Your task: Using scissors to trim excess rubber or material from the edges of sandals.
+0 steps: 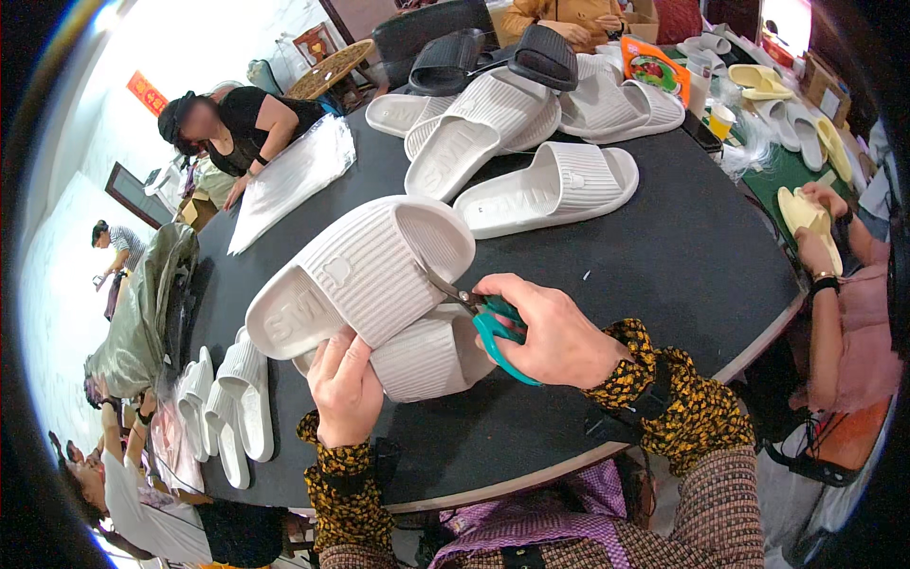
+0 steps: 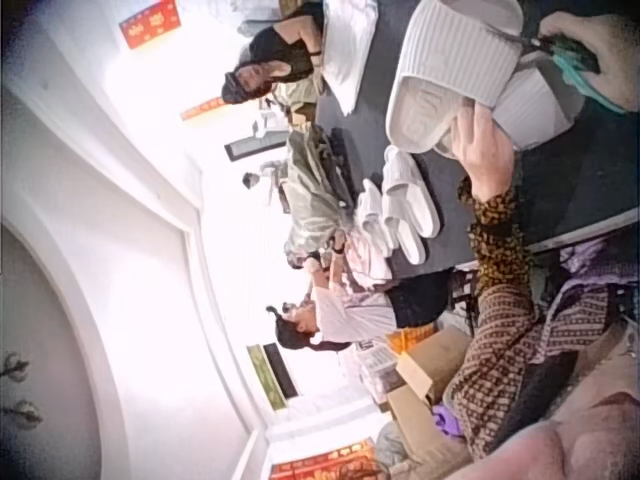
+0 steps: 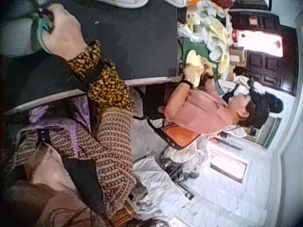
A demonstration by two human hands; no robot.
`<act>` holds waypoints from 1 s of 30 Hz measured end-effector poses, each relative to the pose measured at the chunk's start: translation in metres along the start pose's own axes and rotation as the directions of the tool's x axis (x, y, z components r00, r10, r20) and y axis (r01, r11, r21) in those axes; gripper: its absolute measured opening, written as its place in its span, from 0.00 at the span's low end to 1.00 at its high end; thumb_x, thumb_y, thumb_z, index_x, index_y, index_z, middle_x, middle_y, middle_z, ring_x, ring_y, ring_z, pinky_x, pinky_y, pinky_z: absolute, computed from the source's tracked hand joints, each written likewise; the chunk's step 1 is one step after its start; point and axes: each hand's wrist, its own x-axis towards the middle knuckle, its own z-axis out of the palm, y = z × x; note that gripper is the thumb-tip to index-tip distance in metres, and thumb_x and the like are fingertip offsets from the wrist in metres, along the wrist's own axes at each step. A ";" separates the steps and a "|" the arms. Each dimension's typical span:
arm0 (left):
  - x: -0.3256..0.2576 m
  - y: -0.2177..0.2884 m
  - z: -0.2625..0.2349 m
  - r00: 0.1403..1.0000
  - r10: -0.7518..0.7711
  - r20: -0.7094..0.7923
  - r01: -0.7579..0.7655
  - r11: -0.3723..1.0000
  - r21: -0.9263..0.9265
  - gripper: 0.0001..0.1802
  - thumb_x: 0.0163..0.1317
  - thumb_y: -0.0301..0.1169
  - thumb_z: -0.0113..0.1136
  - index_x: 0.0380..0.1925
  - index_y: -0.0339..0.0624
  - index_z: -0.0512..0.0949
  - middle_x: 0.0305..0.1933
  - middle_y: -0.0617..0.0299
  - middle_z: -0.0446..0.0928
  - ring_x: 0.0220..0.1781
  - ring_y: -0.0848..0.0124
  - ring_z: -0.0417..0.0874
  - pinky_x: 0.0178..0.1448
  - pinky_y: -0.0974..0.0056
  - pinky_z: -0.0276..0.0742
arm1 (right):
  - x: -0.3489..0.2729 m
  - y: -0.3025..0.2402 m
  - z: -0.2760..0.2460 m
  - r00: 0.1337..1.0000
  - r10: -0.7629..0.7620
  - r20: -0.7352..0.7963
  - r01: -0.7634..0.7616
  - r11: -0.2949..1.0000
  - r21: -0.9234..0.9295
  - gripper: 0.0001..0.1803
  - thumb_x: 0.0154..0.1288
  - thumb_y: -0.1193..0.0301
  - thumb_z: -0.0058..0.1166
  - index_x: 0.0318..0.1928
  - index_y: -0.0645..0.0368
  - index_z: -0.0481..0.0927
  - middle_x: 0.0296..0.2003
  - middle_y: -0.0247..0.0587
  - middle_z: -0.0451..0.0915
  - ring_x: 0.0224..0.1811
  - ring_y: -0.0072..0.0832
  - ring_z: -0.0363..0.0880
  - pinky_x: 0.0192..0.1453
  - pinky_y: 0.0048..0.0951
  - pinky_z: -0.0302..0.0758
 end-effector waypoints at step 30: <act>-0.003 0.003 0.004 0.973 -0.178 0.147 0.199 0.970 -0.142 0.13 0.49 0.12 0.51 0.36 0.30 0.75 0.33 0.46 0.76 0.35 0.49 0.78 0.39 0.57 0.74 | 0.006 0.018 0.002 0.991 0.034 -0.130 -0.030 0.999 0.033 0.24 0.56 0.62 0.63 0.47 0.63 0.71 0.29 0.55 0.79 0.33 0.45 0.81 0.37 0.37 0.75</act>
